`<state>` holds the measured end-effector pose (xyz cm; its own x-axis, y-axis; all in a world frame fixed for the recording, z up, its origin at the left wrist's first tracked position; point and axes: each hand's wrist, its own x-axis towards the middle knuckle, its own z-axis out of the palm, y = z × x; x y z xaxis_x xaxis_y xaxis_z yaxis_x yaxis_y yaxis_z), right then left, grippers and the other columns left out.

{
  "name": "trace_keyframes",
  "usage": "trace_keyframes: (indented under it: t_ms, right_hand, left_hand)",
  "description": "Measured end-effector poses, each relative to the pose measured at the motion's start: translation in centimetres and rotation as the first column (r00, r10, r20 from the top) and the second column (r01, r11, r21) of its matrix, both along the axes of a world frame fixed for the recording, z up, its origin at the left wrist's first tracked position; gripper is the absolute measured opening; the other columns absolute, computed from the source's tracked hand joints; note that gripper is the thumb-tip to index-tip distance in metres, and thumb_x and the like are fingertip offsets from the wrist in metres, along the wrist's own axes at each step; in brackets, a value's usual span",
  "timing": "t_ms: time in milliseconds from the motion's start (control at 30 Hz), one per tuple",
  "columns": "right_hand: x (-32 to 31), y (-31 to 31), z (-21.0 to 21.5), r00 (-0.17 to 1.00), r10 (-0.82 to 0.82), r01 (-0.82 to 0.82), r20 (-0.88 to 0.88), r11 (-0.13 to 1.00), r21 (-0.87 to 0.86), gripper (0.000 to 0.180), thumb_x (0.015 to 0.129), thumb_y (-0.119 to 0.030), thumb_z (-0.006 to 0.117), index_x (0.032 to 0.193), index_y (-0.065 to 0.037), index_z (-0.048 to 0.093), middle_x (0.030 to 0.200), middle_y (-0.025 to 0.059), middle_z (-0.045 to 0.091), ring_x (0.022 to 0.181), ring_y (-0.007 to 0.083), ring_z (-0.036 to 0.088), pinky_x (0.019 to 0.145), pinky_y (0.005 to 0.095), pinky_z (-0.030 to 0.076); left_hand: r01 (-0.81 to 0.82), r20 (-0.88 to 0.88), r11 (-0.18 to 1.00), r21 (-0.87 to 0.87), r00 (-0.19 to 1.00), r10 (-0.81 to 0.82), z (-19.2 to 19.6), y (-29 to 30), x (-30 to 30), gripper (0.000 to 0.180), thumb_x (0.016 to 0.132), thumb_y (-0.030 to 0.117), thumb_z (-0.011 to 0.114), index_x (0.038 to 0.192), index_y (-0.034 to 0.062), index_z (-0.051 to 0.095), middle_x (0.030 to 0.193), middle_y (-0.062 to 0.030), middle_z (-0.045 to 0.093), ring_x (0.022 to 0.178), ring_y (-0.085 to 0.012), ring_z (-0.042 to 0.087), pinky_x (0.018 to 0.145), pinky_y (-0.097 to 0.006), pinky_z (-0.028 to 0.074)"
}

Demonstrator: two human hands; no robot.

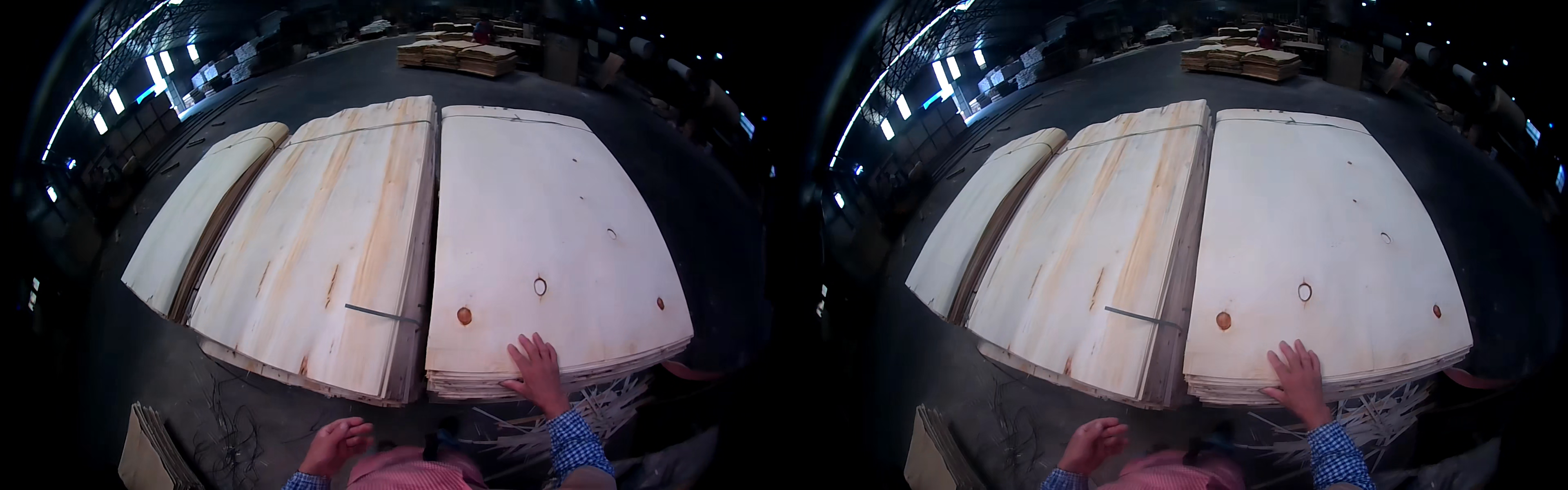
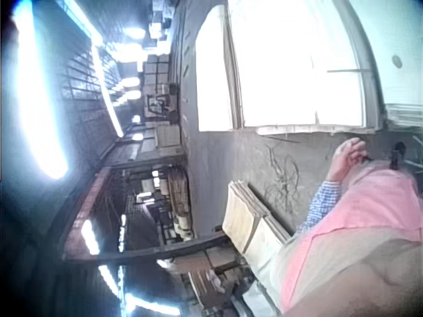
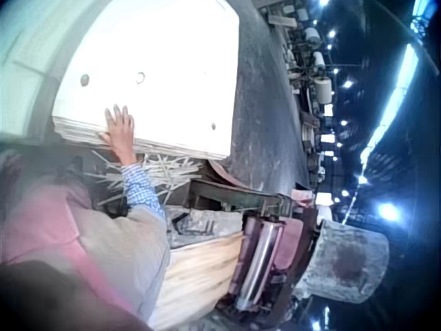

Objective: The person feeds wood veneer sheets through a motorized glue-applying roller, aligns them, and stacks them onto a large pallet.

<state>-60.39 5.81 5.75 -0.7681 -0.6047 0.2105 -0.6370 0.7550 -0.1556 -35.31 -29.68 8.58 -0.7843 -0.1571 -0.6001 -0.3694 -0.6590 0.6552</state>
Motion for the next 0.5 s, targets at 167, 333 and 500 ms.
trace_keyframes:
  t_ms: [167,333,500]
  right_hand:
    - [-0.5,-0.3,0.7,1.000,0.025,-0.024,0.018,0.999,-0.029,0.077,0.061,-0.041,0.082,0.130,-0.019,0.054,0.138,0.0084,0.045,0.134,0.0350,0.033,0.105,0.0534,0.030]
    - [-2.1,-0.4,0.5,0.994,-0.012,0.015,0.107,1.000,-0.023,0.091,0.050,-0.043,0.086,0.129,-0.012,0.053,0.138,0.0144,0.043,0.134,0.0378,0.032,0.106,0.0532,0.027]
    - [-1.8,-0.2,1.7,0.978,-0.064,0.068,0.200,0.998,-0.011,0.090,0.047,-0.036,0.088,0.125,-0.008,0.053,0.140,0.0176,0.039,0.135,0.0403,0.028,0.107,0.0545,0.027]
  left_hand:
    - [0.130,-0.066,0.990,0.054,0.990,-0.126,0.5,-0.1,-6.8,0.040,0.100,0.022,0.046,0.128,-0.0058,0.045,0.120,-0.0203,0.061,0.105,-0.0306,0.063,0.091,-0.041,0.052]
    - [0.242,-0.080,0.967,-0.085,0.965,-0.248,4.1,0.1,-13.6,0.044,0.097,0.024,0.053,0.128,-0.0066,0.045,0.123,-0.0212,0.058,0.108,-0.0252,0.061,0.094,-0.039,0.050]
    - [0.003,-0.172,0.888,-0.461,0.981,-0.093,3.3,-4.1,-14.0,0.038,0.096,0.025,0.055,0.125,0.0009,0.054,0.126,-0.0130,0.059,0.104,-0.0202,0.061,0.090,-0.034,0.049]
